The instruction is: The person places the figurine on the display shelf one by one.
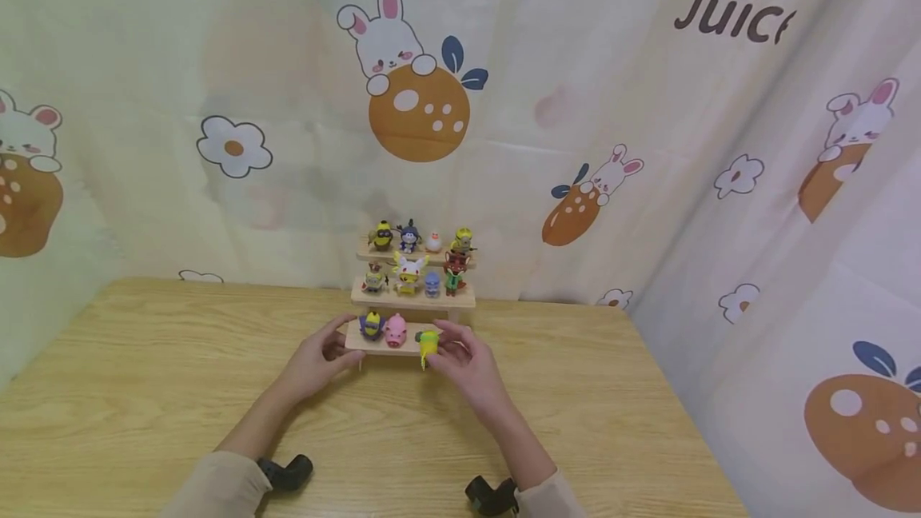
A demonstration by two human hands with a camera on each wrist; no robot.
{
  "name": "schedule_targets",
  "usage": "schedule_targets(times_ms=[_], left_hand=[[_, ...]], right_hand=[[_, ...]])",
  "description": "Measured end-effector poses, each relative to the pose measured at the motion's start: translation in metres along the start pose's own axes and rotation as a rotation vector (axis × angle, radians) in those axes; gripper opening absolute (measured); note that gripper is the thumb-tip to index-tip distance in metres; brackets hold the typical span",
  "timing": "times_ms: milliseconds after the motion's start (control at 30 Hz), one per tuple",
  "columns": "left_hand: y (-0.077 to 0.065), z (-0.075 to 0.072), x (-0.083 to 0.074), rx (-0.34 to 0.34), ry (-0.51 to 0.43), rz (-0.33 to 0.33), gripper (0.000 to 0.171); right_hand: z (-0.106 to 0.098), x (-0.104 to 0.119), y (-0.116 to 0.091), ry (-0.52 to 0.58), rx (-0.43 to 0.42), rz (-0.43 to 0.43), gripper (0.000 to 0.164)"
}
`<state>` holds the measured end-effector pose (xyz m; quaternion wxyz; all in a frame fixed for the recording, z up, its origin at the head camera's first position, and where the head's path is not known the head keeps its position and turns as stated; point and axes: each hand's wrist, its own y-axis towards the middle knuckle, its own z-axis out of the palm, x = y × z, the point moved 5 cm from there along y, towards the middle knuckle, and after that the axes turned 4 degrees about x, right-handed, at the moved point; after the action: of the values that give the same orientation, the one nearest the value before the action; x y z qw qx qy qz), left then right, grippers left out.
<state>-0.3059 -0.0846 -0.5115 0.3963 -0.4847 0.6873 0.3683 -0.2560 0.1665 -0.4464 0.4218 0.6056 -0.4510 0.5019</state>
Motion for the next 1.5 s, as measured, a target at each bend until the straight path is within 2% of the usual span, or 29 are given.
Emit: schedule_targets(times_ms=[67,167,233,300,367,467,533,600,700,767,933,1200,1300,1500], left_hand=[[-0.001,0.0,0.0,-0.003,0.004,-0.003,0.07],[-0.003,-0.001,0.0,-0.005,0.008,-0.006,0.069],[-0.003,-0.001,0.0,-0.003,0.009,-0.008,0.069],[-0.003,0.0,0.0,0.0,0.007,-0.007,0.07],[-0.003,0.0,0.0,0.001,0.007,-0.005,0.07],[-0.002,0.0,-0.001,-0.001,0.003,-0.005,0.07],[-0.002,-0.001,-0.001,-0.001,0.005,-0.009,0.07],[0.0,-0.001,-0.002,0.0,0.006,-0.005,0.07],[0.001,-0.002,-0.003,0.004,0.007,0.007,0.07],[0.002,-0.002,-0.003,0.005,0.003,0.015,0.07],[0.001,-0.001,-0.003,0.002,0.002,0.01,0.069],[-0.003,0.0,-0.003,0.006,-0.004,-0.018,0.068],[-0.002,0.0,-0.003,0.006,0.0,-0.016,0.068],[-0.001,-0.001,-0.003,0.003,0.009,-0.014,0.068]], right_hand=[[-0.001,-0.003,0.001,-0.038,-0.027,-0.017,0.038],[-0.001,-0.009,0.002,-0.151,-0.059,-0.053,0.02],[0.0,-0.011,0.0,-0.262,-0.062,-0.079,0.013],[0.004,-0.011,-0.003,-0.404,-0.016,-0.095,0.012],[0.011,-0.008,-0.009,-0.564,0.08,-0.096,0.015],[0.023,-0.002,-0.022,-0.806,0.302,-0.063,0.028],[0.032,-0.001,-0.031,-0.915,0.452,-0.029,0.038],[0.04,-0.001,-0.04,-0.971,0.586,0.009,0.045],[0.054,0.0,-0.052,-0.991,0.702,0.014,0.047],[0.064,0.001,-0.058,-0.966,0.757,0.005,0.041],[0.073,-0.004,-0.06,-0.864,0.792,0.002,0.024],[0.063,-0.015,-0.051,-0.653,0.721,0.077,0.014],[0.055,-0.017,-0.045,-0.593,0.641,0.118,0.016],[0.04,-0.016,-0.034,-0.555,0.484,0.125,0.028]])
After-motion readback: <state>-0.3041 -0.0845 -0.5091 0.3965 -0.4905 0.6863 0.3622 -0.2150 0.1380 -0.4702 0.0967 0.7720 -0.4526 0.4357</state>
